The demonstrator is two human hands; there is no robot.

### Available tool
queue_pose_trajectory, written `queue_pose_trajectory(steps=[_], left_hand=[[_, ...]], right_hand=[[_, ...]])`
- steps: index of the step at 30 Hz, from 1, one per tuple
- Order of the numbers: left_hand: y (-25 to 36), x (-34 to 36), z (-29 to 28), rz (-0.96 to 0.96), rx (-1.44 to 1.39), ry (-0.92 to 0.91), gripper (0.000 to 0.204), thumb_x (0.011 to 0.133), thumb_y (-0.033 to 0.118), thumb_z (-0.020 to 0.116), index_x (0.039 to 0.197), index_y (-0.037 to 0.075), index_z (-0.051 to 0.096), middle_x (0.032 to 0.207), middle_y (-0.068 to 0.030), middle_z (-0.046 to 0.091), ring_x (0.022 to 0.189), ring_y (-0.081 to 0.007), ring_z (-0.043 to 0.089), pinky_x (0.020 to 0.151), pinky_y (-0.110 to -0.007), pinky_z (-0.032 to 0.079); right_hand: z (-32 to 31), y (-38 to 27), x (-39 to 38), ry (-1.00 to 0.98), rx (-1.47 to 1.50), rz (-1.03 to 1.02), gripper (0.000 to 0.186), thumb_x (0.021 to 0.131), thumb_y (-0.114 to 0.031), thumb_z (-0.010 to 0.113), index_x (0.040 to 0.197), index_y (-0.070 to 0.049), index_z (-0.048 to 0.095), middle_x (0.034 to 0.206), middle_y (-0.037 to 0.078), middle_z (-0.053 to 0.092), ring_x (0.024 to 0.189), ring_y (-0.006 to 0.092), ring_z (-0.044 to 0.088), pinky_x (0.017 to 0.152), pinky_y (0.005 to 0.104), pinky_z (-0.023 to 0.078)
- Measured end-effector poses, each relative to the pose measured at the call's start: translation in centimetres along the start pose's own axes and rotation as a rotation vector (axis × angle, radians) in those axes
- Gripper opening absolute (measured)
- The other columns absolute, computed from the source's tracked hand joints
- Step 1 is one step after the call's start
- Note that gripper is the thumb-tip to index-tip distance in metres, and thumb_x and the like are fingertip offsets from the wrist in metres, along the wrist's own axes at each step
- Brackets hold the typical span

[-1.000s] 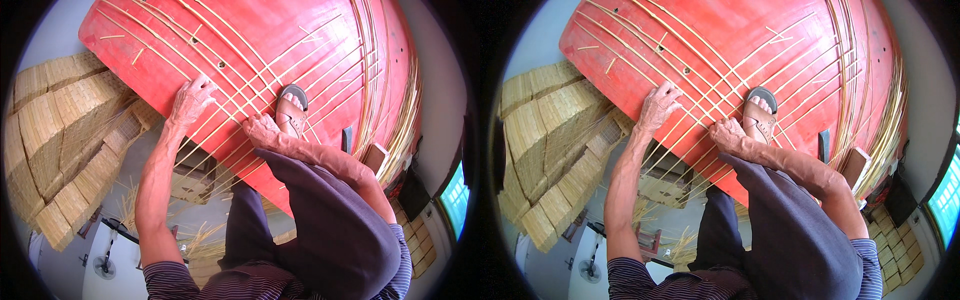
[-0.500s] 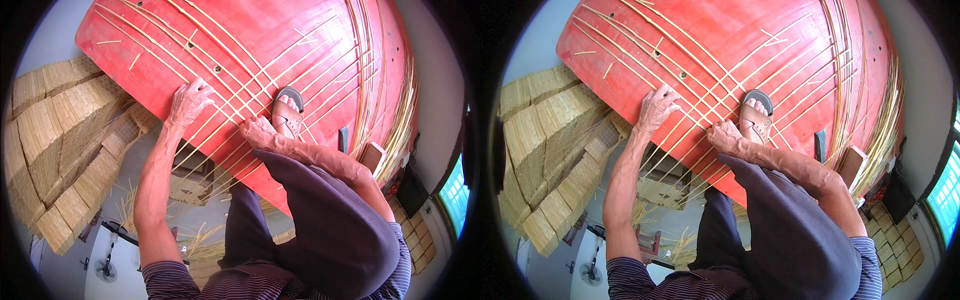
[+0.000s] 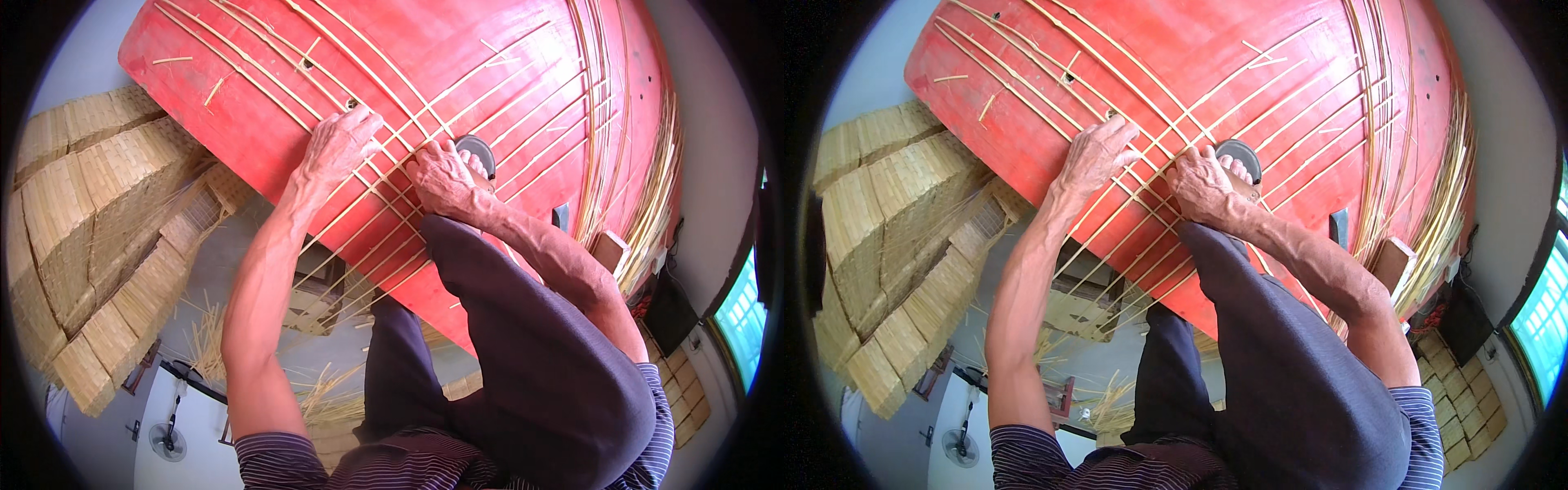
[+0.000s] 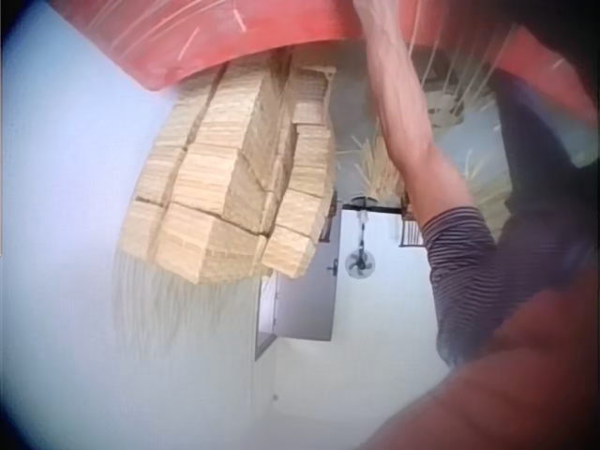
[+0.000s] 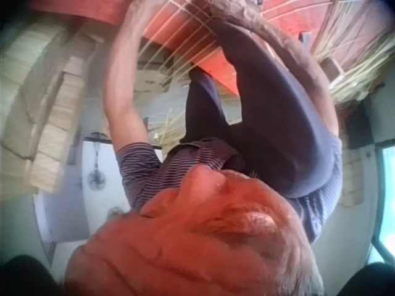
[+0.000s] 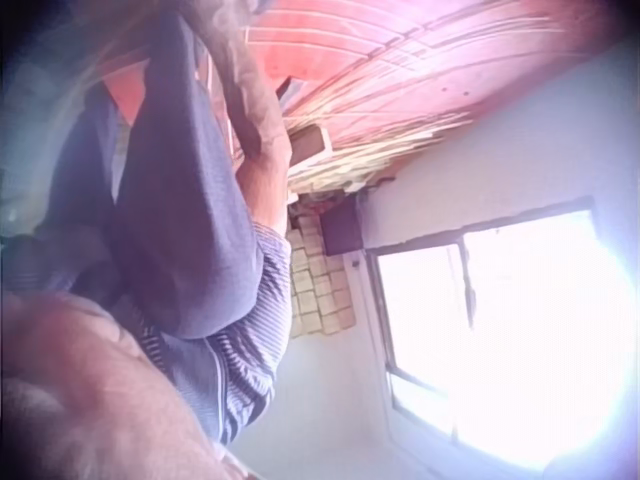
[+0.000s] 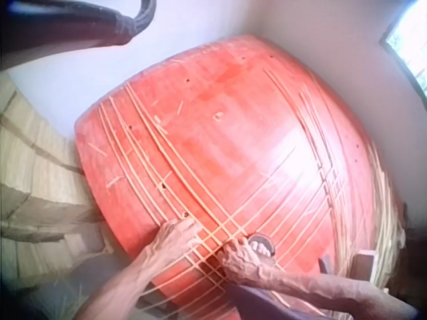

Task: The person weaves thin bamboo strips by hand on a large red curved surface, interlacing them in a grid pattern. The person repeatedly picks up strips, threads them through existing weaves, and adjusts alignment.

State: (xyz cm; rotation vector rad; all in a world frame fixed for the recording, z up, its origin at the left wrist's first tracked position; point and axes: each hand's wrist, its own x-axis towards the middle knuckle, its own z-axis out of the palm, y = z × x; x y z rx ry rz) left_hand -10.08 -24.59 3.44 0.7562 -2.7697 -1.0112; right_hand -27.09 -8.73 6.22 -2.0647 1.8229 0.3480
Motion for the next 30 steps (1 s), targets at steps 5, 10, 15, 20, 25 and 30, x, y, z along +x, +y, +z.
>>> queue_pose_trajectory(steps=[5,10,15,20,25,30], left_hand=[[-1.1,0.5,1.1,-0.015,-0.006,-0.024,0.033,0.074,0.017,0.079,0.098,0.009,0.057,0.09,-0.0101,0.057,0.079,-0.0325,0.065,0.066,-0.044,0.054],[-1.0,0.5,1.1,-0.008,-0.007,-0.002,0.031,0.075,0.016,0.077,0.094,0.011,0.055,0.089,-0.0099,0.056,0.077,-0.0337,0.065,0.065,-0.046,0.054],[-0.7,0.7,0.9,-0.029,0.005,-0.019,0.032,0.074,0.017,0.079,0.095,0.01,0.055,0.09,-0.0086,0.058,0.079,-0.0329,0.065,0.065,-0.045,0.054],[-1.0,-0.1,1.0,-0.034,-0.018,0.057,0.034,0.075,0.013,0.078,0.101,0.008,0.057,0.095,-0.01,0.06,0.084,-0.0348,0.064,0.071,-0.045,0.054],[-1.0,-0.8,-0.5,0.037,0.001,-0.017,0.032,0.075,0.013,0.077,0.1,0.008,0.058,0.099,-0.0116,0.058,0.087,-0.0354,0.061,0.073,-0.045,0.052],[-2.0,-1.7,-1.2,0.069,0.032,-0.077,0.032,0.07,0.013,0.078,0.095,0.008,0.059,0.092,-0.0101,0.055,0.084,-0.0335,0.06,0.071,-0.045,0.051]], right_hand=[[0.5,0.6,0.4,-0.105,0.111,0.007,0.018,0.08,-0.024,0.06,0.094,-0.015,0.066,0.101,0.011,0.058,0.103,0.0289,0.052,0.087,0.0463,0.043],[-0.5,1.0,0.8,-0.161,0.074,-0.146,0.017,0.079,-0.02,0.059,0.094,-0.012,0.063,0.102,0.01,0.056,0.103,0.0308,0.051,0.087,0.0488,0.043],[2.3,1.4,0.9,-0.063,0.074,-0.166,0.017,0.079,-0.022,0.059,0.088,-0.008,0.06,0.098,0.009,0.058,0.101,0.0291,0.052,0.087,0.0458,0.042],[-1.1,0.4,-0.2,-0.043,0.126,-0.192,0.016,0.083,-0.022,0.057,0.087,-0.008,0.063,0.087,0.01,0.063,0.093,0.0271,0.058,0.084,0.0412,0.044],[3.4,-0.7,-0.6,-0.104,0.219,-0.213,0.018,0.08,-0.02,0.059,0.087,-0.003,0.063,0.087,0.012,0.065,0.09,0.0274,0.065,0.081,0.041,0.049],[3.9,-1.5,0.0,-0.147,0.245,-0.222,0.02,0.079,-0.02,0.06,0.089,-0.003,0.063,0.088,0.013,0.065,0.091,0.0277,0.065,0.079,0.0404,0.05]])
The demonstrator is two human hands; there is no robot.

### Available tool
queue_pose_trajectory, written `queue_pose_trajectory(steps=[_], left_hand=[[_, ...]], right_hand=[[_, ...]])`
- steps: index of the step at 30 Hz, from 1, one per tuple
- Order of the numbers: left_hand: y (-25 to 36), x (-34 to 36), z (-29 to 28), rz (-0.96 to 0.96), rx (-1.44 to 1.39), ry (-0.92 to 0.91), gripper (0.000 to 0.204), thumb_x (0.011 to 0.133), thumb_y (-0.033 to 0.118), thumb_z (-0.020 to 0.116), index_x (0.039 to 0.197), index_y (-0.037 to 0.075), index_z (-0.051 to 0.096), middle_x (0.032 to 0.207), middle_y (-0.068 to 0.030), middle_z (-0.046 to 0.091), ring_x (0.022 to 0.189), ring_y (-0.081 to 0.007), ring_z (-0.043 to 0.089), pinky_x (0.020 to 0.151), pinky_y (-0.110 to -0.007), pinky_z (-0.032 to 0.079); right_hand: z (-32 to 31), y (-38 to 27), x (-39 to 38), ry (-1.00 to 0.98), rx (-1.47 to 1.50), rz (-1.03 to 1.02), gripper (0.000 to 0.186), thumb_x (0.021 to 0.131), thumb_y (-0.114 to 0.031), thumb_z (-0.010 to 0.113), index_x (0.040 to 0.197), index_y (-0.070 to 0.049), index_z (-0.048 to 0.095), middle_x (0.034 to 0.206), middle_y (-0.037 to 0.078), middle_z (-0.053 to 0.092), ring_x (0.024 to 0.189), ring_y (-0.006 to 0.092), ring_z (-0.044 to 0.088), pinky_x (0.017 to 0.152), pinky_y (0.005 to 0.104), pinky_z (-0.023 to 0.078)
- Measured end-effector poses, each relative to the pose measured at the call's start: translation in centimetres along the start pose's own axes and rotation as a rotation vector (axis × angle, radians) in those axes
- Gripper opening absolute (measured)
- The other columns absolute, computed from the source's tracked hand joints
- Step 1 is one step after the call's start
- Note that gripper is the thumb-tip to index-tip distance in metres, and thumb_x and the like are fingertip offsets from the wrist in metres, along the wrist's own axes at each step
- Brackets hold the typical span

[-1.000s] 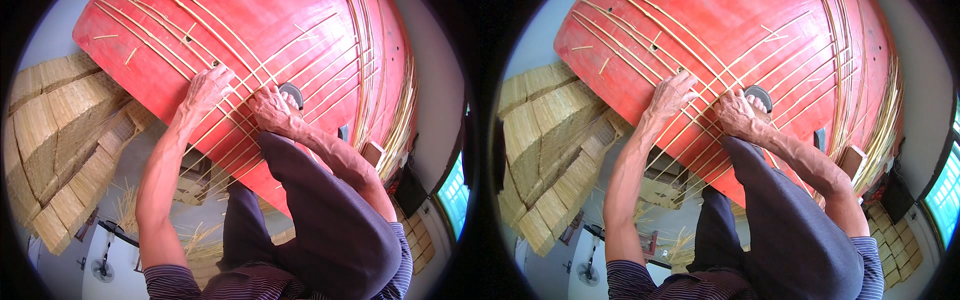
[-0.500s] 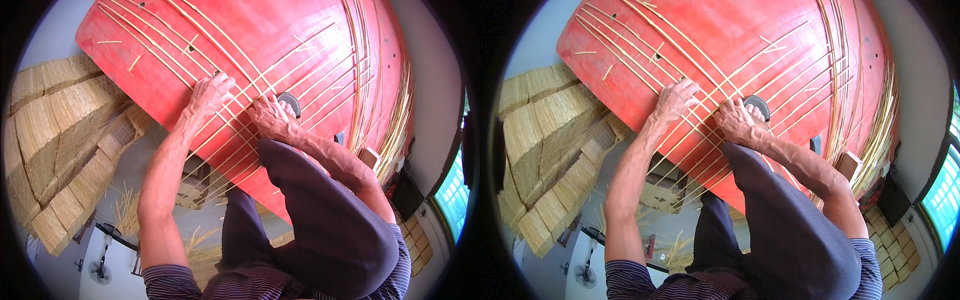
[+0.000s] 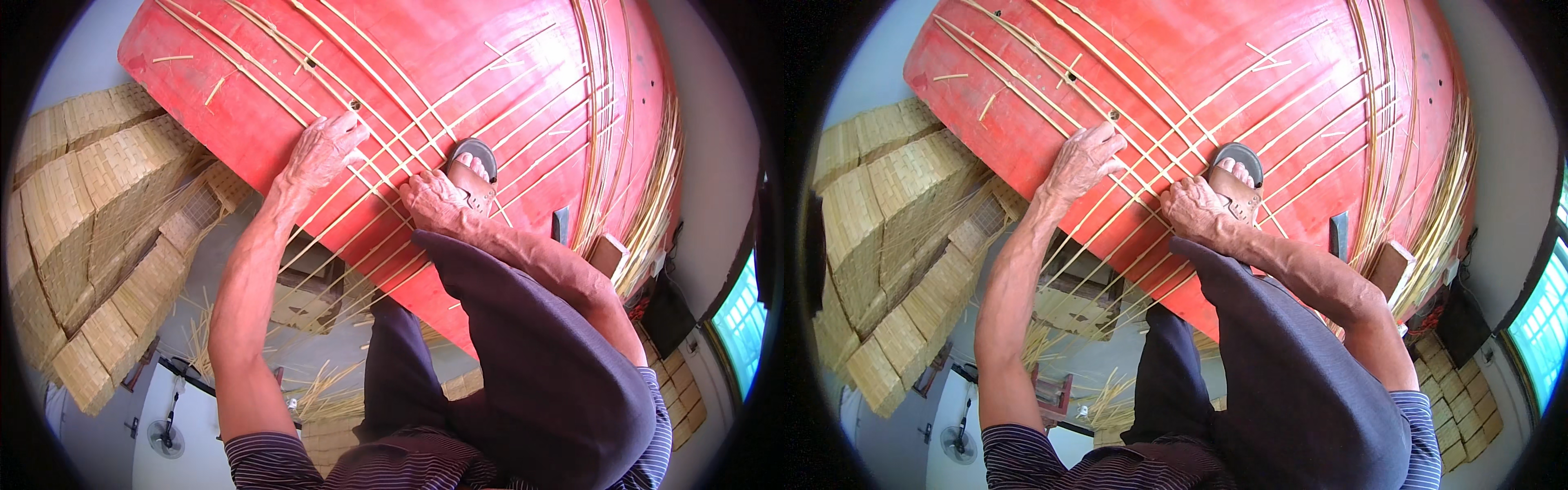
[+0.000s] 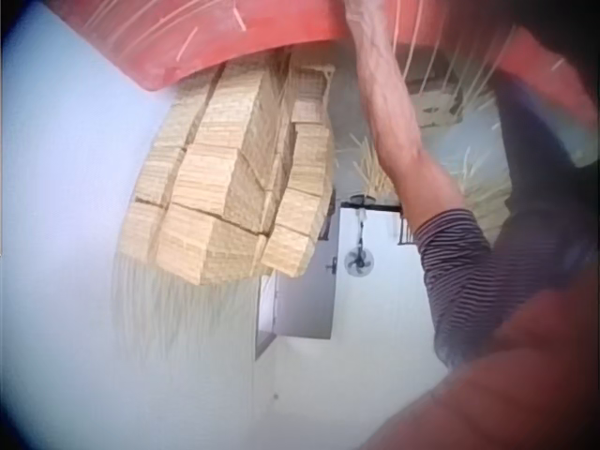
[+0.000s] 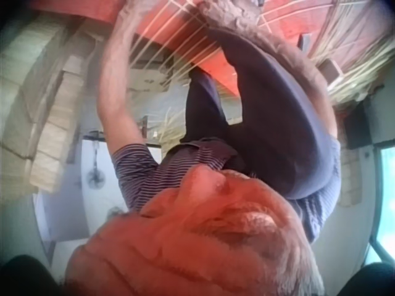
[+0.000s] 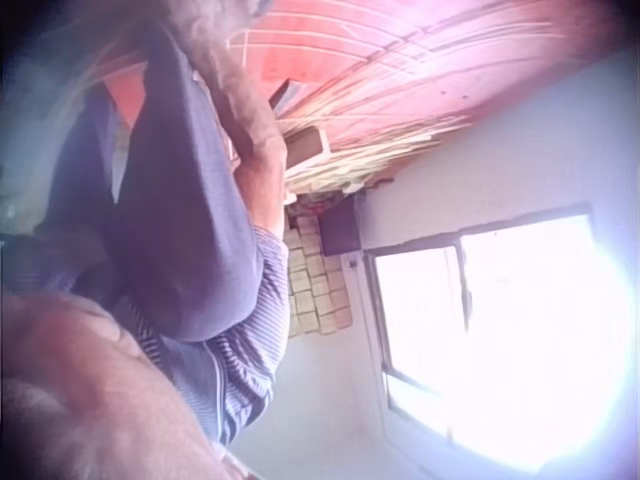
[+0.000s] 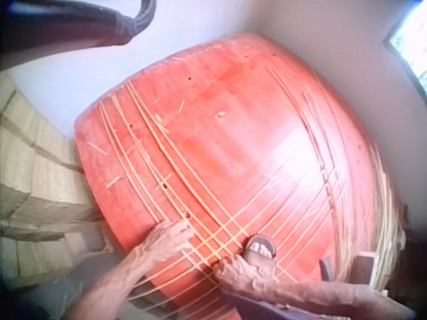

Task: The person weaves thin bamboo strips by hand on a large red curved surface, interlacing them in a grid pattern. The person repeatedly picks up strips, threads them through existing weaves, and adjusts alignment.

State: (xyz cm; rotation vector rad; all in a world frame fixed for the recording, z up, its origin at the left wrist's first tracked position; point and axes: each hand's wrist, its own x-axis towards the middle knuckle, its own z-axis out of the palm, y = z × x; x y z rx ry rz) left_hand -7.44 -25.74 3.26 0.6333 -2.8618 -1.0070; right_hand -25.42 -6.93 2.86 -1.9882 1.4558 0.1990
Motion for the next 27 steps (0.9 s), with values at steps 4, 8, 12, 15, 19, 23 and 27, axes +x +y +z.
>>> queue_pose_trajectory(steps=[4,8,12,15,19,23,27], left_hand=[[-0.1,0.2,0.3,-0.024,-0.054,0.016,0.033,0.069,0.014,0.079,0.095,0.008,0.059,0.091,-0.0094,0.055,0.083,-0.0319,0.061,0.07,-0.044,0.051],[-0.1,0.3,0.9,-0.031,-0.071,0.053,0.033,0.068,0.013,0.081,0.094,0.008,0.06,0.09,-0.0089,0.055,0.083,-0.0305,0.062,0.07,-0.043,0.053],[0.1,0.6,0.9,-0.038,-0.059,0.052,0.03,0.069,0.012,0.081,0.091,0.009,0.062,0.092,-0.0086,0.057,0.082,-0.0299,0.064,0.07,-0.042,0.054],[0.1,0.5,0.8,-0.037,-0.074,0.053,0.028,0.071,0.013,0.08,0.091,0.008,0.061,0.09,-0.0092,0.055,0.082,-0.0294,0.063,0.07,-0.042,0.054],[0.3,0.6,0.7,-0.045,-0.069,0.017,0.027,0.072,0.013,0.079,0.091,0.008,0.061,0.09,-0.0098,0.055,0.082,-0.0301,0.063,0.071,-0.042,0.053],[0.3,0.5,0.8,-0.052,-0.083,0.025,0.026,0.073,0.014,0.078,0.09,0.007,0.06,0.089,-0.0107,0.055,0.082,-0.0311,0.062,0.071,-0.043,0.053],[0.1,0.4,1.0,-0.013,-0.048,0.03,0.025,0.076,0.019,0.075,0.092,0.007,0.06,0.088,-0.0115,0.055,0.081,-0.0323,0.061,0.07,-0.044,0.052]], right_hand=[[-0.2,-0.2,-0.2,0.009,-0.068,0.017,0.019,0.082,-0.02,0.058,0.089,-0.003,0.064,0.089,0.013,0.065,0.092,0.0276,0.064,0.08,0.041,0.048],[0.0,0.0,-0.1,0.004,-0.04,0.008,0.018,0.083,-0.019,0.058,0.089,-0.004,0.064,0.088,0.012,0.065,0.091,0.0274,0.064,0.08,0.041,0.049],[0.0,0.0,-0.1,0.03,-0.036,0.001,0.017,0.083,-0.019,0.057,0.089,-0.004,0.063,0.087,0.012,0.065,0.09,0.0275,0.064,0.08,0.0411,0.049],[0.0,0.0,-0.1,0.041,-0.039,0.005,0.017,0.083,-0.018,0.057,0.089,-0.003,0.063,0.088,0.012,0.066,0.091,0.0275,0.065,0.08,0.0412,0.05],[0.1,0.2,-0.3,0.059,-0.053,-0.004,0.016,0.083,-0.017,0.057,0.088,-0.003,0.063,0.087,0.012,0.066,0.091,0.0278,0.065,0.081,0.041,0.05],[0.3,0.3,0.0,0.06,-0.018,-0.012,0.015,0.082,-0.016,0.058,0.085,-0.002,0.063,0.085,0.014,0.066,0.087,0.0298,0.066,0.077,0.043,0.051],[0.8,1.0,0.1,0.092,0.018,-0.058,0.014,0.08,-0.015,0.059,0.082,-0.002,0.062,0.081,0.015,0.066,0.082,0.0315,0.067,0.073,0.0438,0.053]])
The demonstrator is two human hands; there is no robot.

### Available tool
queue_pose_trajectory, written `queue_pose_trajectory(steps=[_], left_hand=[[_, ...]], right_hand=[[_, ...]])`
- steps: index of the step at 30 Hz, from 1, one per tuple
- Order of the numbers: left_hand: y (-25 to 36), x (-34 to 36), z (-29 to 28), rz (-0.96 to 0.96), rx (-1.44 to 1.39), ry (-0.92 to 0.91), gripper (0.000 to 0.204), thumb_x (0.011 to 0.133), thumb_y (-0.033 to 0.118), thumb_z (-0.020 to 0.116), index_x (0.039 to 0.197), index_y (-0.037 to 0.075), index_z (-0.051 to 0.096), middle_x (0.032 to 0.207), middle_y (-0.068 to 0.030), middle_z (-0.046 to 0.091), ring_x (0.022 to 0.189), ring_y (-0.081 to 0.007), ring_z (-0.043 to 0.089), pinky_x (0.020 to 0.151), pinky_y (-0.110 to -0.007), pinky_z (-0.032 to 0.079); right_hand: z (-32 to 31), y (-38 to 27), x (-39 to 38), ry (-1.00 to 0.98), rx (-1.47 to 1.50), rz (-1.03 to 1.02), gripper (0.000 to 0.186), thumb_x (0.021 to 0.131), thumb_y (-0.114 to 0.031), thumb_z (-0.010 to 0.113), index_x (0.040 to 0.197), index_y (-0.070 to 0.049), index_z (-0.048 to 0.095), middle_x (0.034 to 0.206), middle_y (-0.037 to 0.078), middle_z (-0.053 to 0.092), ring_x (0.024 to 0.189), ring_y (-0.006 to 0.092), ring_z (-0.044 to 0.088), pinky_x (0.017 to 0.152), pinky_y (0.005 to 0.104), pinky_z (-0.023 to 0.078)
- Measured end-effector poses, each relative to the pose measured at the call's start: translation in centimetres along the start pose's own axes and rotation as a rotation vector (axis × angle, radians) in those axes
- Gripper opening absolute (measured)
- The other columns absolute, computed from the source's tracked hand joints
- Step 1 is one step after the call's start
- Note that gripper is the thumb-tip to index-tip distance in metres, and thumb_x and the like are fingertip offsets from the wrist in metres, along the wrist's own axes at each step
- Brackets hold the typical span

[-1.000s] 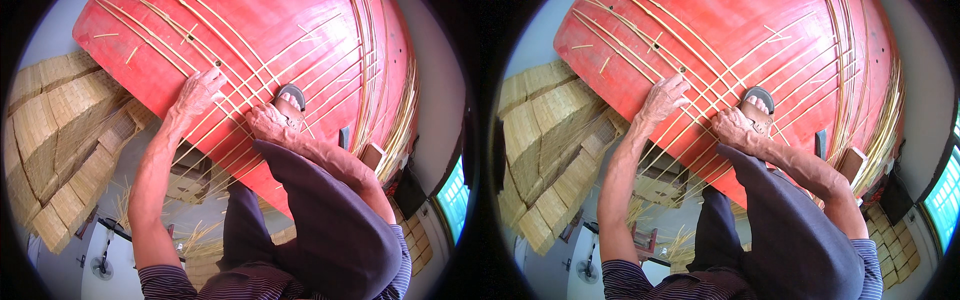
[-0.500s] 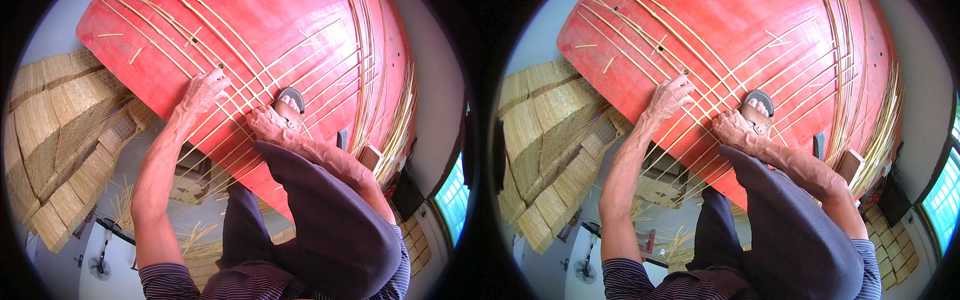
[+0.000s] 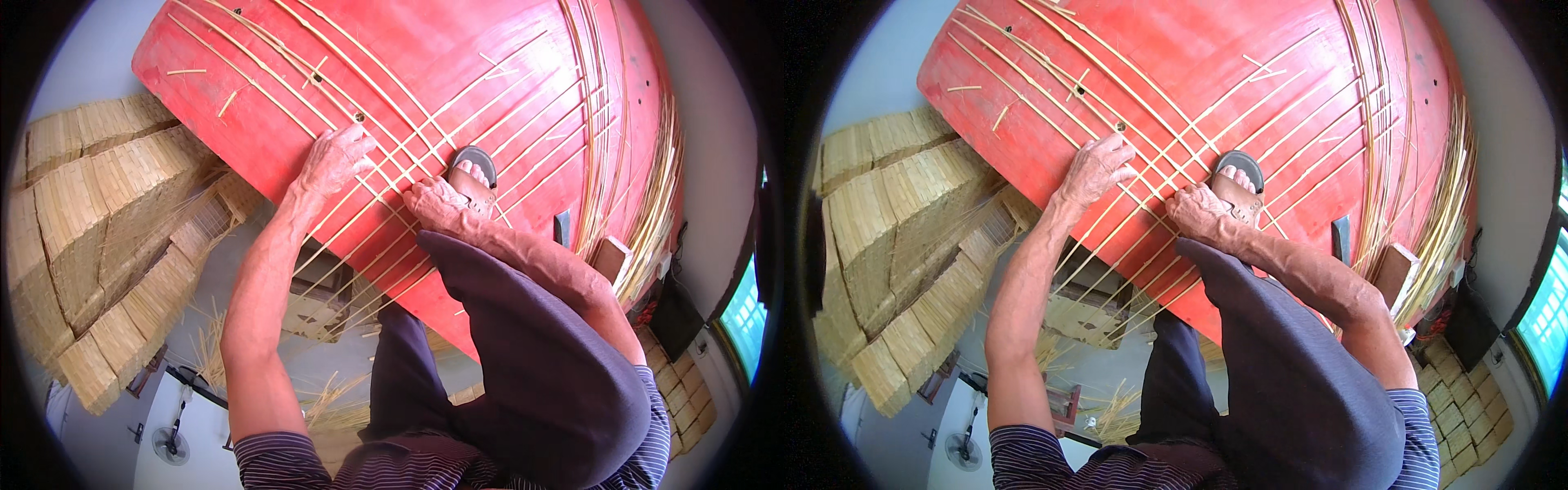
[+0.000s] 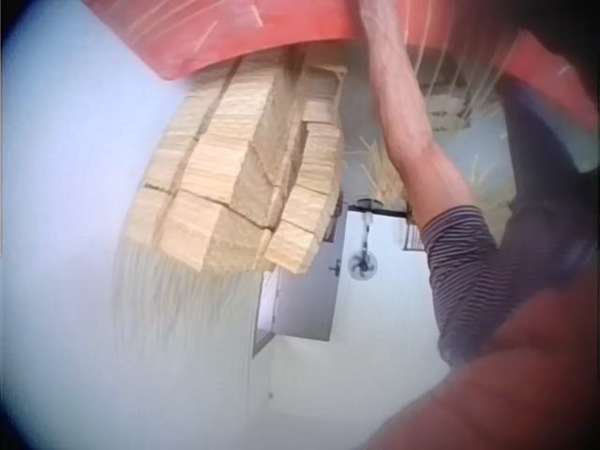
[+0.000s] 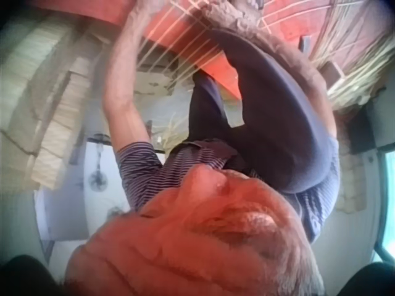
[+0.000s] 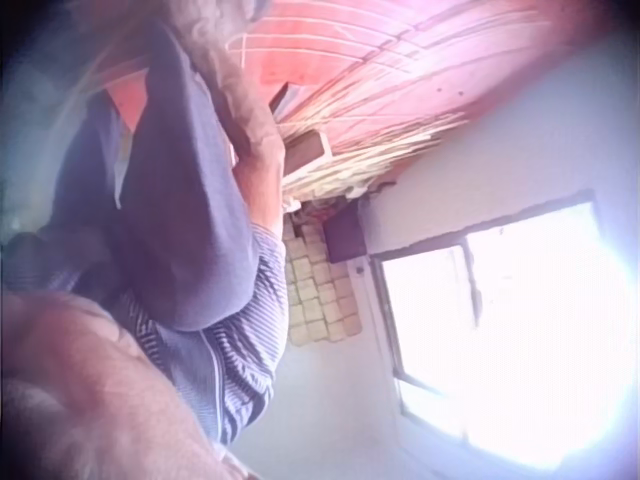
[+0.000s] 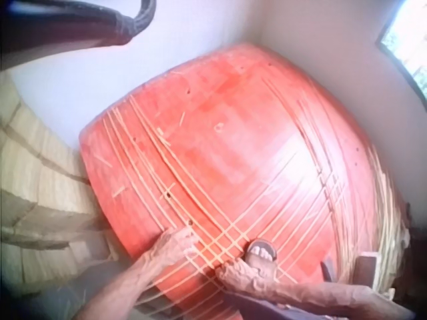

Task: The person weaves thin bamboo strips by hand on a large red curved surface, interlacing them in a grid pattern. The person repeatedly picks up strips, threads them through existing weaves, and adjusts alignment.

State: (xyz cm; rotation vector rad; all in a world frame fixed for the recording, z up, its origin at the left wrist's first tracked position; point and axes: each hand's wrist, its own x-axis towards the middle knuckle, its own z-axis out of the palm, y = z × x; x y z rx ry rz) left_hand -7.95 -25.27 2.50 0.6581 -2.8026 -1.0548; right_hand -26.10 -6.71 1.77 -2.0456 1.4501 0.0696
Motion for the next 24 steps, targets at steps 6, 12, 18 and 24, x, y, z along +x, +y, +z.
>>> queue_pose_trajectory(steps=[6,12,18,24], left_hand=[[0.1,-0.2,0.9,-0.023,0.098,0.061,0.025,0.078,0.022,0.075,0.092,0.009,0.059,0.085,-0.011,0.054,0.08,-0.0321,0.06,0.068,-0.045,0.047],[-0.3,-0.4,1.3,-0.003,0.114,0.082,0.023,0.078,0.019,0.074,0.089,0.008,0.058,0.083,-0.01,0.054,0.08,-0.0315,0.059,0.07,-0.046,0.046],[1.0,-0.5,1.6,-0.053,0.15,0.123,0.021,0.08,0.015,0.073,0.091,0.008,0.057,0.085,-0.01,0.054,0.083,-0.03,0.059,0.071,-0.045,0.045],[6.1,-3.5,2.8,-0.267,0.017,0.372,0.024,0.085,0.006,0.068,0.107,0.006,0.059,0.094,-0.0123,0.056,0.086,-0.0316,0.061,0.073,-0.044,0.048]], right_hand=[[0.8,0.9,0.2,0.068,0.048,-0.05,0.011,0.076,-0.013,0.062,0.077,-0.002,0.062,0.07,0.014,0.065,0.07,0.0311,0.068,0.063,0.0419,0.055],[0.0,1.2,0.5,-0.051,0.131,-0.029,0.011,0.076,-0.013,0.063,0.077,-0.002,0.062,0.069,0.015,0.066,0.069,0.0316,0.069,0.062,0.042,0.055],[-3.3,1.0,-0.7,-0.103,0.32,0.061,0.013,0.082,-0.017,0.062,0.084,-0.005,0.06,0.078,0.018,0.065,0.076,0.0375,0.068,0.062,0.0456,0.054],[-7.2,5.8,2.2,0.596,0.3,0.308,0.009,0.087,-0.01,0.062,0.093,-0.004,0.062,0.086,0.018,0.061,0.078,0.0388,0.063,0.064,0.0468,0.051]])
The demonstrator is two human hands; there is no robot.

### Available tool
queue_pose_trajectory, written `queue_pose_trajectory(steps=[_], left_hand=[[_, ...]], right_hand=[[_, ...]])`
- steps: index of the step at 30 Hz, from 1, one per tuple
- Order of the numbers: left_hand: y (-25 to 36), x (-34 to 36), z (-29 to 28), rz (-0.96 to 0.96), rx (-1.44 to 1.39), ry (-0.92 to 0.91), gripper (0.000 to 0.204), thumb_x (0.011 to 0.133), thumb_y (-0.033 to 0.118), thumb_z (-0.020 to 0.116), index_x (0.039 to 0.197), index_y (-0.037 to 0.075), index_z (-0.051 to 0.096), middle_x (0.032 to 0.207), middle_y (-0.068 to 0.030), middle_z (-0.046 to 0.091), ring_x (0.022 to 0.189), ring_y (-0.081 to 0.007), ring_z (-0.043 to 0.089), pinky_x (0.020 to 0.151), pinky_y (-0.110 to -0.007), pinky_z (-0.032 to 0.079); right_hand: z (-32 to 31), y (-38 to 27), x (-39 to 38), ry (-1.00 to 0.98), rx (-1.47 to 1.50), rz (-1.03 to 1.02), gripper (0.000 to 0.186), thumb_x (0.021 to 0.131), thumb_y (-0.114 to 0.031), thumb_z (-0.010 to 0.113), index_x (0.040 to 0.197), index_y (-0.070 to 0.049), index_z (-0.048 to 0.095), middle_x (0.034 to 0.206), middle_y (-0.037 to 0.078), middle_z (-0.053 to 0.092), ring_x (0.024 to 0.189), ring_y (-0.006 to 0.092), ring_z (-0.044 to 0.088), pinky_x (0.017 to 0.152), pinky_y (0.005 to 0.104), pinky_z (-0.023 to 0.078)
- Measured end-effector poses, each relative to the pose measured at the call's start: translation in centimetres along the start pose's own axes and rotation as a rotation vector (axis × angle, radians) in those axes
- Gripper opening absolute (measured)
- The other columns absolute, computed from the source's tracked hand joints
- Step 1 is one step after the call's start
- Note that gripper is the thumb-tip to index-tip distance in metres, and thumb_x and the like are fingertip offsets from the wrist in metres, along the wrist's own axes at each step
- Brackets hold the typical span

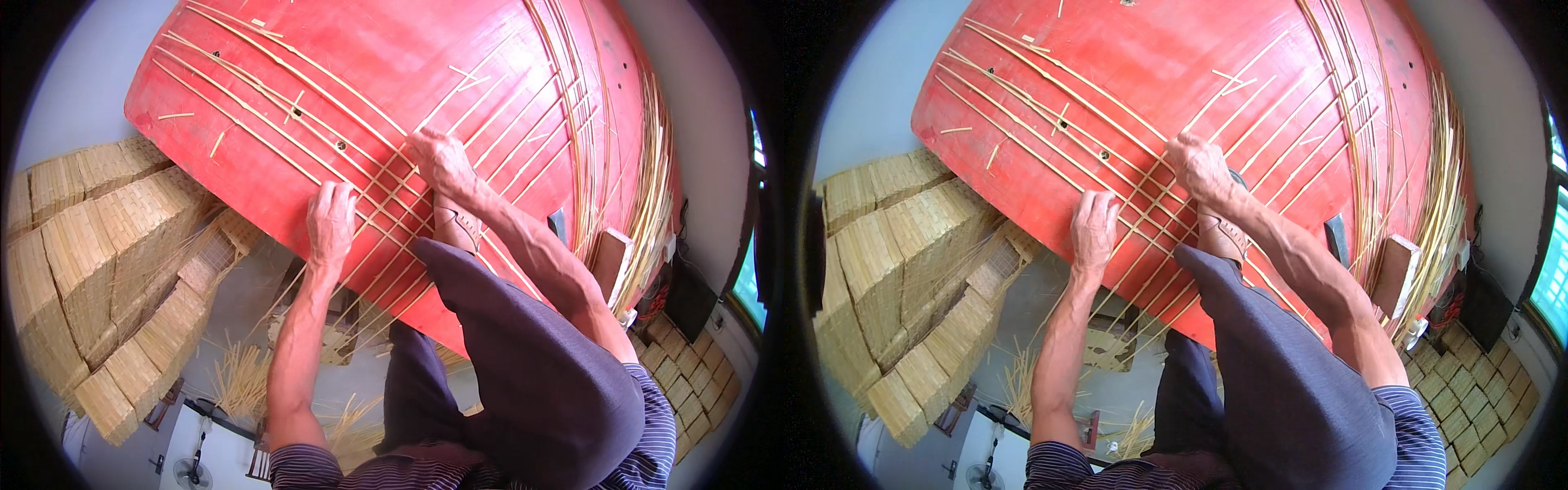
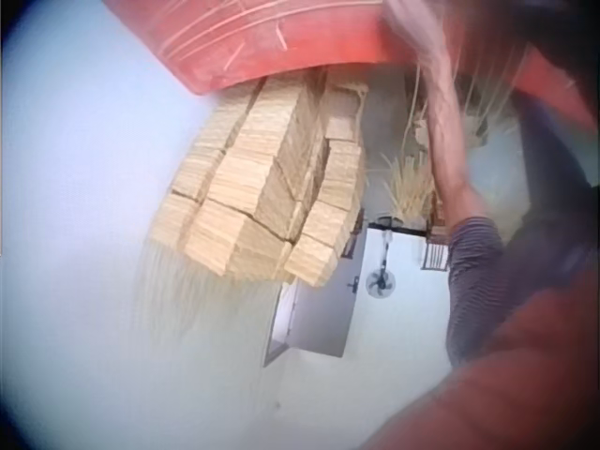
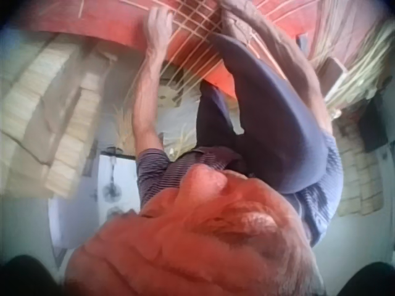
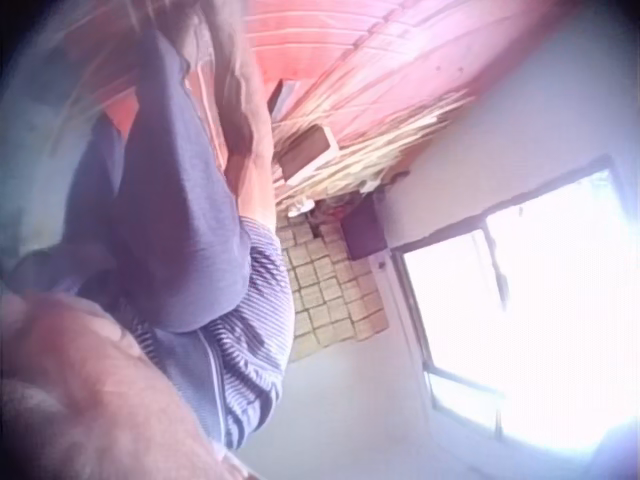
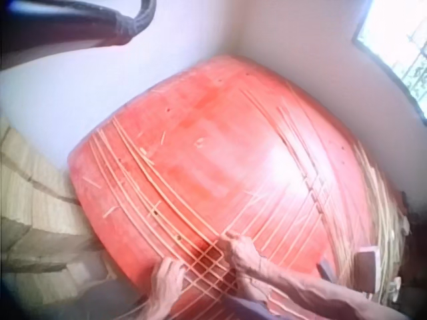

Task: The person weaves thin bamboo strips by hand on a large red curved surface, interlacing them in a grid pattern. The person repeatedly picks up strips, threads them through existing weaves, and adjusts alignment.

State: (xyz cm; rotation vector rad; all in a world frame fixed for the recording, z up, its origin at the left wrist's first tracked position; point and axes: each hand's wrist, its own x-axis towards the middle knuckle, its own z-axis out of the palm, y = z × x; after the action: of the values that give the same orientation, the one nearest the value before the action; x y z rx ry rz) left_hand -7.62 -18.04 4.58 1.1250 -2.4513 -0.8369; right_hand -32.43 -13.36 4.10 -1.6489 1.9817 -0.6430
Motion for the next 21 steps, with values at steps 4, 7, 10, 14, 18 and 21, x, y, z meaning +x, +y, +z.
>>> queue_pose_trajectory(steps=[4,7,10,14,18,21], left_hand=[[0.5,-3.3,0.8,-0.167,-0.119,0.085,0.031,0.088,0.0,0.063,0.119,0.002,0.058,0.1,-0.0167,0.056,0.088,-0.0349,0.063,0.071,-0.043,0.053],[0.8,-3.9,1.5,-0.239,-0.181,0.076,0.03,0.09,-0.001,0.061,0.12,0.002,0.059,0.1,-0.0157,0.055,0.087,-0.0326,0.063,0.071,-0.042,0.053],[0.2,-4.3,1.6,-0.291,-0.186,0.06,0.031,0.089,-0.004,0.061,0.12,0.003,0.062,0.099,-0.0149,0.057,0.088,-0.031,0.062,0.076,-0.04,0.051],[-0.6,-4.5,2.3,-0.272,-0.148,0.059,0.033,0.089,-0.005,0.059,0.119,0.006,0.063,0.095,-0.0124,0.056,0.082,-0.0286,0.062,0.071,-0.038,0.052],[-0.2,-4.1,2.8,-0.246,-0.057,0.024,0.03,0.088,-0.002,0.061,0.115,0.008,0.065,0.091,-0.0118,0.054,0.081,-0.0302,0.062,0.068,-0.042,0.052],[0.2,-4.2,2.5,-0.255,0.011,0.003,0.031,0.087,-0.003,0.06,0.115,0.009,0.064,0.09,-0.0124,0.054,0.083,-0.0312,0.061,0.071,-0.043,0.051]], right_hand=[[0.6,2.6,1.9,0.079,0.038,0.003,0.014,0.086,-0.011,0.063,0.097,-0.004,0.066,0.083,0.019,0.06,0.079,0.0397,0.062,0.068,0.0471,0.051],[0.8,3.5,1.9,0.089,0.045,-0.036,0.009,0.085,-0.011,0.06,0.089,-0.004,0.065,0.08,0.018,0.059,0.079,0.04,0.062,0.067,0.0475,0.051],[1.0,2.9,1.8,0.056,0.062,-0.022,0.009,0.085,-0.01,0.061,0.088,-0.003,0.065,0.081,0.018,0.06,0.08,0.0397,0.062,0.069,0.047,0.051],[0.9,3.1,2.0,0.041,0.048,-0.031,0.008,0.085,-0.01,0.062,0.088,-0.003,0.065,0.082,0.018,0.06,0.081,0.0397,0.062,0.069,0.0474,0.051],[0.3,3.8,1.9,0.028,0.034,-0.045,0.01,0.085,-0.01,0.063,0.091,-0.002,0.063,0.084,0.019,0.06,0.081,0.0403,0.061,0.068,0.0478,0.05],[-2.0,2.4,1.4,0.11,0.14,-0.067,0.016,0.088,-0.012,0.066,0.1,-0.002,0.066,0.082,0.017,0.06,0.079,0.035,0.062,0.069,0.043,0.05]])
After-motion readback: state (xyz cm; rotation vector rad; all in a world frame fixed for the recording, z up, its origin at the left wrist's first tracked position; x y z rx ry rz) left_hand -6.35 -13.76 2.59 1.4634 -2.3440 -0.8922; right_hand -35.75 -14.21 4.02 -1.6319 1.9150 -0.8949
